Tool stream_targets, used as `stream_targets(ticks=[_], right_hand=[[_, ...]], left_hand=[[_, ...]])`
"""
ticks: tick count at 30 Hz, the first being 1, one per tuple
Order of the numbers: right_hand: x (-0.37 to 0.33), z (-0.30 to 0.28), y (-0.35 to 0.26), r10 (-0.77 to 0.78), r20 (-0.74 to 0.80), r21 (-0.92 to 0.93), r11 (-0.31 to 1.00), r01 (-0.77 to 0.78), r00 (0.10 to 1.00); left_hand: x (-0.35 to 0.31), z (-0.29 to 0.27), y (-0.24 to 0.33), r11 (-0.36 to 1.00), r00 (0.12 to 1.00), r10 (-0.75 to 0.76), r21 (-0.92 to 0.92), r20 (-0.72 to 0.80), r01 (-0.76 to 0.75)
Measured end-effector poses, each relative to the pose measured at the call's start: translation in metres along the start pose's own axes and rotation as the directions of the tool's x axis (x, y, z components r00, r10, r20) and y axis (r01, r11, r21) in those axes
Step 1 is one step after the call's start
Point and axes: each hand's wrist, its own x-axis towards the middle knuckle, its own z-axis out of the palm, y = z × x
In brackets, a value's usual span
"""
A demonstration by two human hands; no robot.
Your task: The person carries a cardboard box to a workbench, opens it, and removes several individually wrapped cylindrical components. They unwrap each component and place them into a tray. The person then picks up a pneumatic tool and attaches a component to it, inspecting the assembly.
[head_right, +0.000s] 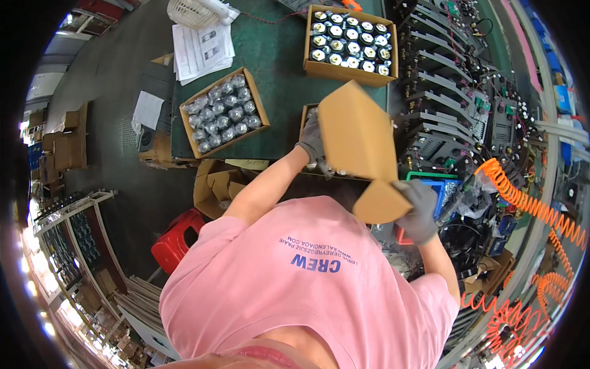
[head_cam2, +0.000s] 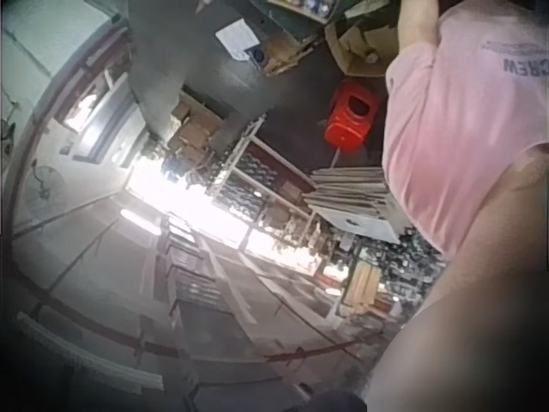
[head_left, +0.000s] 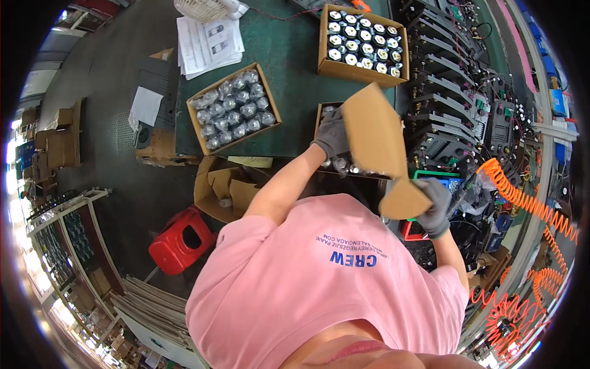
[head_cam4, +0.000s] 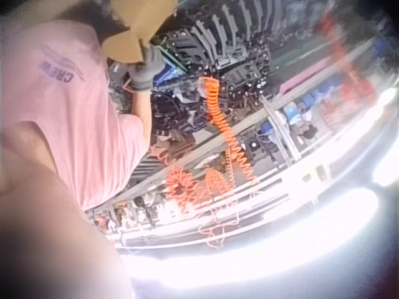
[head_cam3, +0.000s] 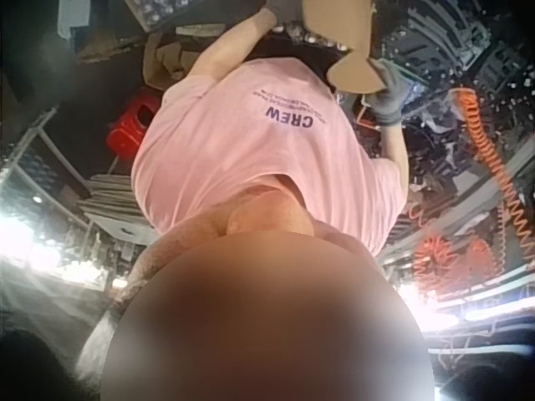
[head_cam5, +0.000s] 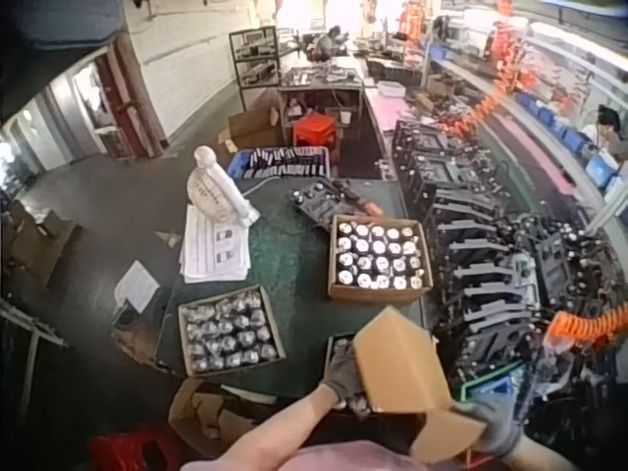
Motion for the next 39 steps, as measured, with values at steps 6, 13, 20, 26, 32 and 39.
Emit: stream_targets(ticks=[6, 13, 20, 26, 32, 39], right_hand=[[-0.06, -0.034, 0.062, 0.476, -0.782, 0.47, 0.874, -0.121, 0.402], [-0.051, -0.117, 0.052, 0.665, -0.686, 0.703, 0.71, 0.035, 0.295], [0.062, 0.003, 0.025, 0.512, -0.233, 0.902, 0.431, -0.012, 0.827], [0.156, 0.078, -0.048, 0.064, 0.256, 0.966, -0.059, -0.253, 0.964], [0.201, 0.223, -0.121, -0.124, 0.471, 0.845, 0.348, -0.406, 0.874], [0.143, 0.273, -0.119, -0.171, 0.684, 0.566, 0.738, -0.368, 0.709]], left_hand=[[0.005, 0.003, 0.013, 0.992, 0.996, -0.082, 0.099, -0.019, 0.084], [-0.006, -0.007, 0.011, 0.948, 0.953, -0.124, -0.316, -0.278, 0.031], [-0.077, -0.119, 0.006, -0.137, 0.884, -0.442, -0.962, -0.154, -0.236], [-0.224, -0.12, -0.027, -0.059, 0.658, -0.742, -0.99, 0.128, 0.126], [-0.382, -0.049, 0.01, -0.184, 0.331, -0.94, -0.936, 0.078, -0.301], [-0.584, 0.129, 0.089, -0.127, -0.567, -0.766, -0.936, 0.303, -0.328]])
